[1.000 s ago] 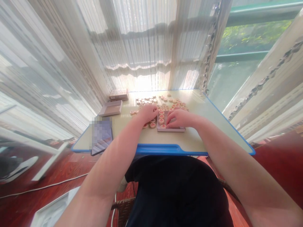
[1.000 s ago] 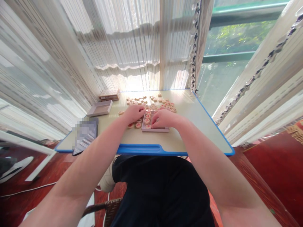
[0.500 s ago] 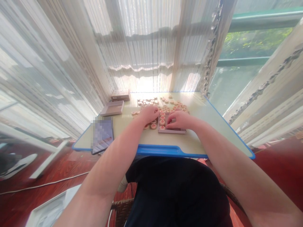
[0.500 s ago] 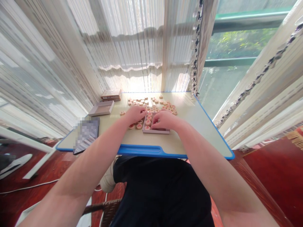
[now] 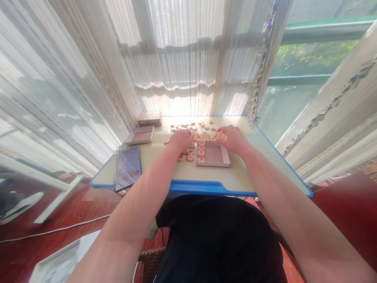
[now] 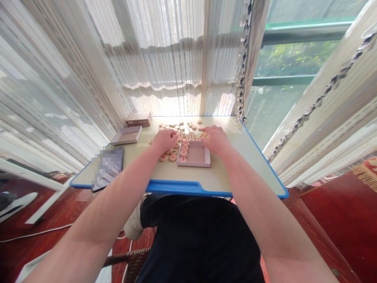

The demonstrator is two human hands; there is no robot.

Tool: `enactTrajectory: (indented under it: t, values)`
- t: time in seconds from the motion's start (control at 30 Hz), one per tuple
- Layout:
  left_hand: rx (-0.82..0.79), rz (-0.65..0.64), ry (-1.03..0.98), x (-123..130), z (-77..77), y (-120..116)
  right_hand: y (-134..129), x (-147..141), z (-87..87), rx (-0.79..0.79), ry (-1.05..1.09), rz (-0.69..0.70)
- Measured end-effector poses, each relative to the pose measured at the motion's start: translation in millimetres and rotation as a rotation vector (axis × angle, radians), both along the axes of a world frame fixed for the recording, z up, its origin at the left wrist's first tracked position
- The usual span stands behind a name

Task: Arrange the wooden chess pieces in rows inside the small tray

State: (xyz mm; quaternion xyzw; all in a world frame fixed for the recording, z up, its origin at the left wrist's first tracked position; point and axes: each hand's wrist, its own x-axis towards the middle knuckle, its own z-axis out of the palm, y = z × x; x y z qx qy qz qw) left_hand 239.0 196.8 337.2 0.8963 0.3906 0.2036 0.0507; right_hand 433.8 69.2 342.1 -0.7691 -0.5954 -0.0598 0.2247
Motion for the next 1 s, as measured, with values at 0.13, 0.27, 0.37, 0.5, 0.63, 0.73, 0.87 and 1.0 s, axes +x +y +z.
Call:
enactTrajectory:
  t: [0.13,0.27,0.37,0.5,0.63,0.73,0.87,1.0]
  values:
    - [0.051,0.011,-0.023,0.9,-7.9,6.7,6.8,4.5,-7.7,-0.111,-0.020,0.022]
    - [0.009,-0.043,-0.022,3.0,-11.2,9.1,10.2,2.1,-10.6,-0.115,-0.030,0.088]
    - [0.015,-0.100,-0.039,4.5,-9.3,5.7,11.4,0.0,-9.4,-0.091,-0.016,0.119]
    - [0.003,-0.217,0.005,5.3,-5.9,-1.1,12.3,-1.6,-4.8,-0.141,0.042,0.150]
    - [-0.081,-0.205,0.009,4.4,-4.0,-5.4,12.5,-1.6,-1.8,-0.175,0.094,0.082]
    - [-0.082,-0.218,-0.006,3.7,-2.2,-7.5,12.2,-3.2,-2.3,-0.201,0.083,0.095]
    - [-0.036,-0.294,-0.027,4.8,-1.2,-8.0,11.7,-8.4,-2.7,-0.211,0.044,0.136]
    - [-0.008,-0.339,-0.075,6.4,-1.4,-7.7,12.8,-10.1,-3.6,-0.180,0.047,0.122]
